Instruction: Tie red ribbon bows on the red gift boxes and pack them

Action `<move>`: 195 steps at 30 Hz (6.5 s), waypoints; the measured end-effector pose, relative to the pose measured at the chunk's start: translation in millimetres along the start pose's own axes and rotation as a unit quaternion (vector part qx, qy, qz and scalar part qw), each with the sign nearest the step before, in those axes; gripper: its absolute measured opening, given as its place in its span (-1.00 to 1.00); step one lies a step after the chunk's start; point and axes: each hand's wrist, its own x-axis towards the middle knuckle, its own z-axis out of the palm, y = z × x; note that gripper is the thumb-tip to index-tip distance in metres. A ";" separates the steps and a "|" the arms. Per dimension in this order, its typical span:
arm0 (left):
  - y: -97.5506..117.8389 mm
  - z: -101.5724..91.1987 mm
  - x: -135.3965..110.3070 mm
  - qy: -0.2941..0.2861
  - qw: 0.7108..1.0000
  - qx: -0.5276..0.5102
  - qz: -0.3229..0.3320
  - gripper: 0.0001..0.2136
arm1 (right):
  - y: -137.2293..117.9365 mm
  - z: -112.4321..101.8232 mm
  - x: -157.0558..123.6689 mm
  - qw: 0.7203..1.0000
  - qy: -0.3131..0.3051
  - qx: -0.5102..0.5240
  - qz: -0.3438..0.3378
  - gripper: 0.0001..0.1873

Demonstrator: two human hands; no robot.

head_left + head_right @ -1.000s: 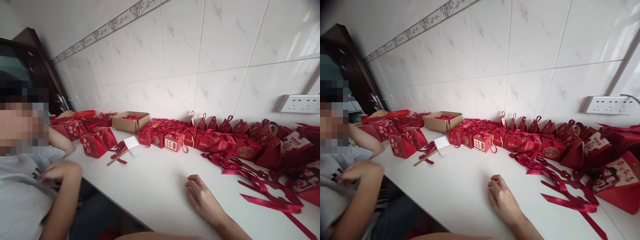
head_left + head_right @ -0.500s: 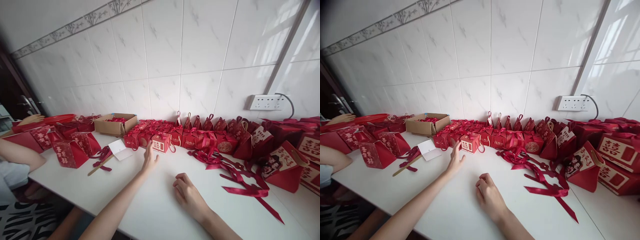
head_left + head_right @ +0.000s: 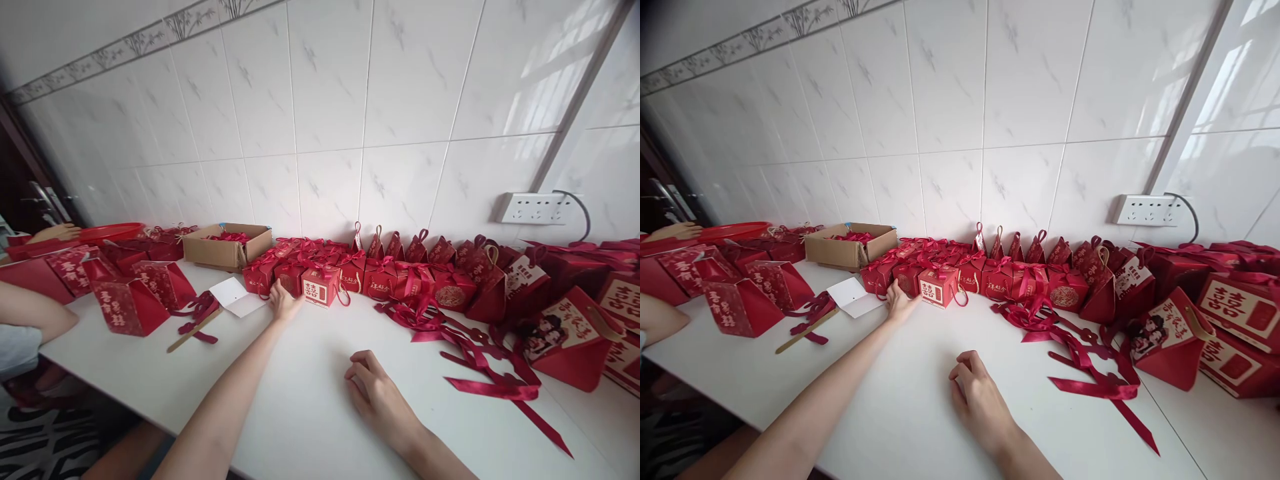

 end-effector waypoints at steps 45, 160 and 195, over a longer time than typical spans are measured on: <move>-15.7 -75.5 -157.1 -0.194 0.969 0.022 0.153 -0.20 | -0.8 -8.1 -4.0 0.989 0.057 0.132 0.035 -0.38; 55.0 9.9 -117.9 -0.327 0.829 -0.125 0.436 -0.13 | 40.0 -102.6 -15.9 0.983 0.180 0.011 0.028 -0.68; 59.3 7.6 -120.5 -0.368 0.832 -0.151 0.388 -0.16 | 40.4 -105.5 -14.4 0.971 0.240 0.007 -0.009 -0.86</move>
